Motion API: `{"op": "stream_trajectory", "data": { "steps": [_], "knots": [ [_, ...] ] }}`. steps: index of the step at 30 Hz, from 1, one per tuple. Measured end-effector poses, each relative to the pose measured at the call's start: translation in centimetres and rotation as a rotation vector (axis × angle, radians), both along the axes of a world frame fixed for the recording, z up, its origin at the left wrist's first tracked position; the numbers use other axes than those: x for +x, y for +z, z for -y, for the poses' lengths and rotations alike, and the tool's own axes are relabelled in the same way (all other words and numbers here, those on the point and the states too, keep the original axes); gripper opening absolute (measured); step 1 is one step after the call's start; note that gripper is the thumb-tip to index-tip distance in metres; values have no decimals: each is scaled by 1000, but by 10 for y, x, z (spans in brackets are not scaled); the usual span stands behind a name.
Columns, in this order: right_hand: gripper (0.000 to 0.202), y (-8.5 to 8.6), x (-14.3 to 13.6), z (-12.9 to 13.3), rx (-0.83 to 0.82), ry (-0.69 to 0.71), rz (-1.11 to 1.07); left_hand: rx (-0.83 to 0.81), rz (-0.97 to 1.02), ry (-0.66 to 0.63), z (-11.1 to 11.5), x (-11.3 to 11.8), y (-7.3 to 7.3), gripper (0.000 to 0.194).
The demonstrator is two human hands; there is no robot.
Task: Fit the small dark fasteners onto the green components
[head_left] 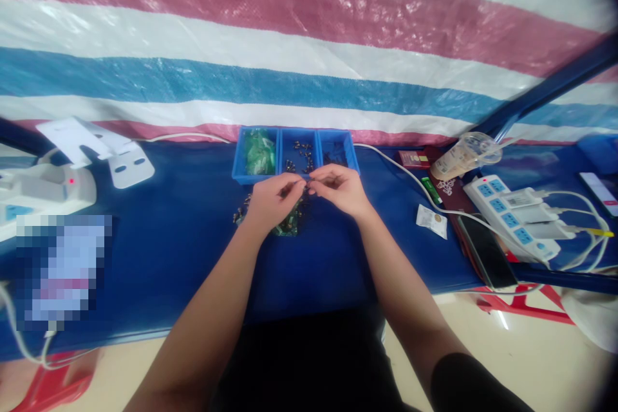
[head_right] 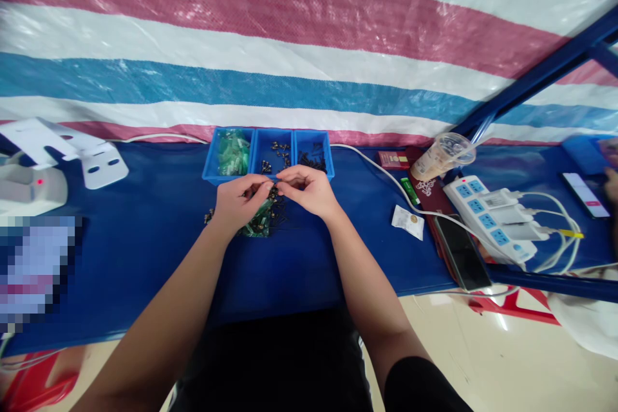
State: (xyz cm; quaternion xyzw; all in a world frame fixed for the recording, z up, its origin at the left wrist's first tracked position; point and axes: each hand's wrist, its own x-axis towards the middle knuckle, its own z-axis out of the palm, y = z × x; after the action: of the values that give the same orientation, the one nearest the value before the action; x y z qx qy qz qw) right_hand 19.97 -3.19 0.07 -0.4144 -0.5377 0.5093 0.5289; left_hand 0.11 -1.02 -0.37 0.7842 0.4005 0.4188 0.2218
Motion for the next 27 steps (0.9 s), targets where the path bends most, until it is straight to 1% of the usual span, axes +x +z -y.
{"op": "stream_trajectory", "data": {
  "steps": [8, 12, 20, 27],
  "knots": [
    [29, 2, -1, 0, -2, -20, -14, -11, 55, 7, 0, 1, 0, 19],
    [31, 3, -1, 1, -10, -15, 5, 8, 45, 1, -1, 1, -1, 15],
    [29, 1, -1, 1, 4, 4, -5, -5, 18, -6, 0, 0, -1, 16],
    [31, 1, -1, 0, -7, -10, -4, 4, 54, 7, 0, 1, -2, 18]
  ]
}}
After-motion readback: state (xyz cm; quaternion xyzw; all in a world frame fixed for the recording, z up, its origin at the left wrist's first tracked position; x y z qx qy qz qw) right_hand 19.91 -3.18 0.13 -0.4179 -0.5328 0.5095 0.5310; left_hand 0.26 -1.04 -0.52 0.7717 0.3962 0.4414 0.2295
